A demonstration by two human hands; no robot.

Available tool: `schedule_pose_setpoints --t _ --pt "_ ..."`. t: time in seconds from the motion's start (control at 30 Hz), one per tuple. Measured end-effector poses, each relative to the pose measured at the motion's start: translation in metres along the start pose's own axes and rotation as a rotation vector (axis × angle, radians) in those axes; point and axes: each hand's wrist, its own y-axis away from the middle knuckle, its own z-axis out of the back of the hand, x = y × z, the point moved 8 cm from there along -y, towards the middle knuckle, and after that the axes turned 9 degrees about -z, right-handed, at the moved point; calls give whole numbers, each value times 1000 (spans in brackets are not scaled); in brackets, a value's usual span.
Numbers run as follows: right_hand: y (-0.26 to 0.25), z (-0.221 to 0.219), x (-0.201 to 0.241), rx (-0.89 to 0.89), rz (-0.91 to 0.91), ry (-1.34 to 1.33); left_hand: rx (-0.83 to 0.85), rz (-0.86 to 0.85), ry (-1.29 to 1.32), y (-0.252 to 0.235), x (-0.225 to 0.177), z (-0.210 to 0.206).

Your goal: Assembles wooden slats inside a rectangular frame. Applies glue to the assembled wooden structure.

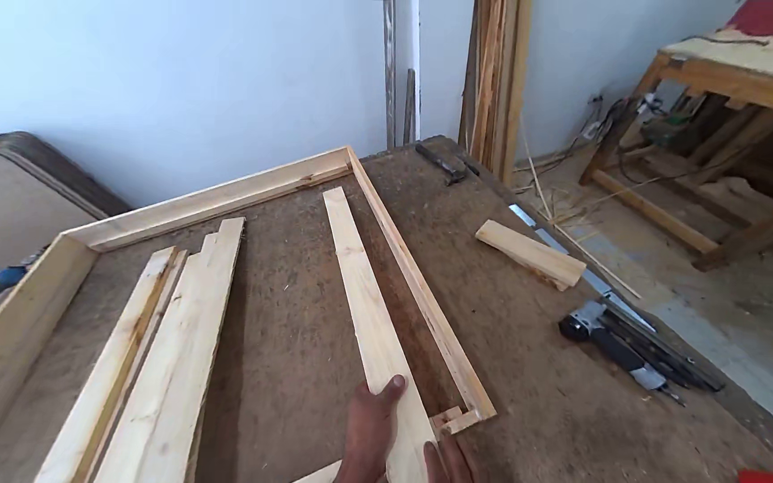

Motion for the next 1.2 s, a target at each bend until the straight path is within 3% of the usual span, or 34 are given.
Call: schedule_pose_setpoints --t 0.2,0.37,0.57,0.67,0.77,0.83,0.9,0.93,1.03,1.2 --pt "-74 -2 -3 -170 121 90 37 -86 27 -70 -35 -35" --pt "-113 -10 -14 -266 139 197 52 -91 21 -109 -38 -59" --pt "-121 -15 -29 -220 109 301 72 -94 -62 -122 -21 -77" --pt "-117 -15 -31 -116 74 356 99 -103 -95 -127 -13 -89" --pt "-105 -8 -31 9 97 247 80 -109 -163 -140 -3 -89" --pt "-98 6 -39 -98 87 86 66 -113 -162 -145 1 -88" --pt "-100 20 -58 -211 -26 3 54 -103 -158 -145 1 -89" --pt "-103 21 -70 -176 -132 -9 50 -96 -156 -145 1 -90" --pt "-116 0 -99 176 -505 -96 57 -83 -155 -143 0 -90" --pt "-121 -7 -99 205 -557 -77 62 -83 -133 -143 1 -91"
